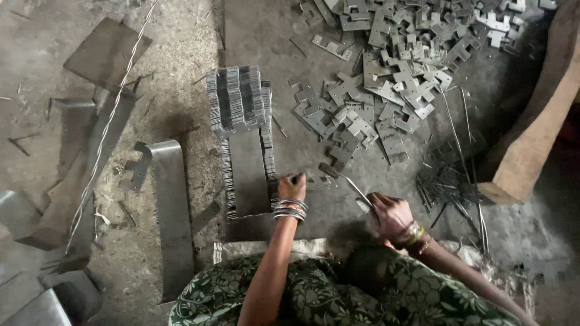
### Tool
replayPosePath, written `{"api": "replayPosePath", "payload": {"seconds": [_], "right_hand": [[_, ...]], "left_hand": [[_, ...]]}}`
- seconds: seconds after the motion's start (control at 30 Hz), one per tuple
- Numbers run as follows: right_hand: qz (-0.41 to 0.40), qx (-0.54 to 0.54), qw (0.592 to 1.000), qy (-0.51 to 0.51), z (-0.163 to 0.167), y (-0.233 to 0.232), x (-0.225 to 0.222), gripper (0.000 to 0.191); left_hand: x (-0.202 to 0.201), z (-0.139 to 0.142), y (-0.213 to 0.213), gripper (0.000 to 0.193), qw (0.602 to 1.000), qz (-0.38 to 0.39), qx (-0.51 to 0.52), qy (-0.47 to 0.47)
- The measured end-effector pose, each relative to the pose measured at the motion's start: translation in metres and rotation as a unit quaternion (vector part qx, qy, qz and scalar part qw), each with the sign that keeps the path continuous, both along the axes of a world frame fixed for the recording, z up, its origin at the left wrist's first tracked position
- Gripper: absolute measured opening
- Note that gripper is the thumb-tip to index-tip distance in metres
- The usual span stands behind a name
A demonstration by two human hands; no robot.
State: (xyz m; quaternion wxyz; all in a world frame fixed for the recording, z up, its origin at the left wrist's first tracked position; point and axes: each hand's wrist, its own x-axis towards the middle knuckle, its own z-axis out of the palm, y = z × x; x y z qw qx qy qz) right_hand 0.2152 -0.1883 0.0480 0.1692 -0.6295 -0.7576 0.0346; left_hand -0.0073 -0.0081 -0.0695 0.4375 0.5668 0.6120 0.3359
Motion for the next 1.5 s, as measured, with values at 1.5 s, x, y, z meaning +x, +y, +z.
{"api": "replayPosePath", "payload": {"seconds": [1.5], "right_hand": [[0.004, 0.032, 0.999, 0.005, 0.052, 0.029, -0.014, 0.019]], "left_hand": [[0.004, 0.009, 0.022, 0.048, 0.992, -0.003, -0.123, 0.006]]}}
